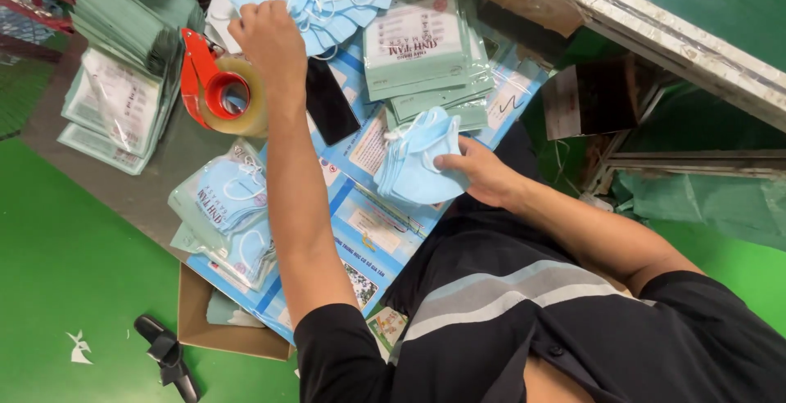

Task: Packaging face masks into plastic bags and organizing them on a conveyor belt.

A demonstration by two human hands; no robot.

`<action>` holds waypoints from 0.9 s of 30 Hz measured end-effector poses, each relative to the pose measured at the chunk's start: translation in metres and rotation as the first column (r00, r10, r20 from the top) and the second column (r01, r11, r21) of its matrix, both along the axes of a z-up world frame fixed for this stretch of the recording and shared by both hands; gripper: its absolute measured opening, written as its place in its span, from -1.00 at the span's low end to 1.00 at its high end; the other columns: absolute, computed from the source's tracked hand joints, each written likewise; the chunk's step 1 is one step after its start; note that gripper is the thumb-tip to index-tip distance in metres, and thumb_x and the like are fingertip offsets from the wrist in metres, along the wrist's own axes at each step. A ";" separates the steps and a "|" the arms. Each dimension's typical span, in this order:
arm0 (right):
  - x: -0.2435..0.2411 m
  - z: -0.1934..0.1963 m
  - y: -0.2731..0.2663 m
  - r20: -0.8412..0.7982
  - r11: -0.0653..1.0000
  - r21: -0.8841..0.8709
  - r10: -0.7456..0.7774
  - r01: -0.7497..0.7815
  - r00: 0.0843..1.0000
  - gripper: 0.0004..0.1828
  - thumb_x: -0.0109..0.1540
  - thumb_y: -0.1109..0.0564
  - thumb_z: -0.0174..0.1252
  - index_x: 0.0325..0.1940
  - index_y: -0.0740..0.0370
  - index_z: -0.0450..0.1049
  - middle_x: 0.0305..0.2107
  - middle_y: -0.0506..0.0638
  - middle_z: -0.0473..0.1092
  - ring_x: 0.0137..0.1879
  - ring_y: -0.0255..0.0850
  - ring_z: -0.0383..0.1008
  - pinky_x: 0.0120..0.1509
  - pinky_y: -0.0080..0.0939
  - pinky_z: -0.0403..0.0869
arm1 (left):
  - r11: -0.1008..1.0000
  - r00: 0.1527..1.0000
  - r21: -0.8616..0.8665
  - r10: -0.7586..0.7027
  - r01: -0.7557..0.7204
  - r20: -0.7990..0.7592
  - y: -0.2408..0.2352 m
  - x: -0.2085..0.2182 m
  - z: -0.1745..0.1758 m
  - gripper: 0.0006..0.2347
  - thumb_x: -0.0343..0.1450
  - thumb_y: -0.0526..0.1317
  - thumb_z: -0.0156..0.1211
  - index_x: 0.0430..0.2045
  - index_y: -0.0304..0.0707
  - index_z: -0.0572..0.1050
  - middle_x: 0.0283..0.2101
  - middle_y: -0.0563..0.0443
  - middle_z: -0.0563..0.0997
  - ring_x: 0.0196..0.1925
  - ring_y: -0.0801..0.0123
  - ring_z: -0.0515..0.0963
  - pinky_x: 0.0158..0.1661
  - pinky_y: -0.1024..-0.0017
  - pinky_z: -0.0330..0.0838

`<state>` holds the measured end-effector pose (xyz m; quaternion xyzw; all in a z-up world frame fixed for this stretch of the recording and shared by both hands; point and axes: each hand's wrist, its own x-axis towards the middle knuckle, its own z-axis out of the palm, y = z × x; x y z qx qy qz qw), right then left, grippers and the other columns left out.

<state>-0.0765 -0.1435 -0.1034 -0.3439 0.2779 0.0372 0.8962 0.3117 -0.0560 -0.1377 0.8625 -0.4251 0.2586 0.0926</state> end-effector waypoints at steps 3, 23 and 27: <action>0.007 -0.004 -0.006 -0.010 0.999 -0.027 -0.039 0.039 0.999 -0.41 0.19 0.25 0.18 0.30 0.41 0.25 0.08 0.17 0.41 0.18 -0.03 0.48 0.29 0.03 0.48 | 0.974 0.982 -0.226 -0.072 0.032 -0.172 0.002 -0.012 0.032 -0.82 0.37 -0.37 0.26 -0.17 -0.27 0.64 -0.08 0.03 0.67 0.11 0.08 0.48 0.15 -0.02 0.27; 0.059 -0.066 -0.005 0.025 0.991 -0.128 0.040 -0.037 0.999 -0.38 0.35 -0.17 0.11 0.28 0.39 0.36 0.04 0.09 0.49 0.15 -0.16 0.50 0.24 -0.10 0.51 | 0.891 0.664 -0.351 -0.450 0.289 -0.597 0.069 -0.214 0.067 -0.81 0.43 -0.24 0.46 -0.16 -0.23 0.59 -0.12 -0.03 0.65 -0.15 0.18 0.67 -0.13 0.31 0.53; 0.056 -0.003 -0.001 0.074 0.893 -0.427 0.189 -0.140 0.979 -0.38 0.26 -0.06 0.26 0.29 0.33 0.30 0.06 0.09 0.47 0.19 -0.15 0.47 0.25 -0.10 0.49 | 0.833 0.798 -0.494 -0.465 0.248 -0.383 0.083 -0.219 0.057 -0.48 0.36 -0.09 0.57 0.12 -0.31 0.45 0.15 -0.12 0.54 0.15 0.01 0.55 0.18 0.17 0.37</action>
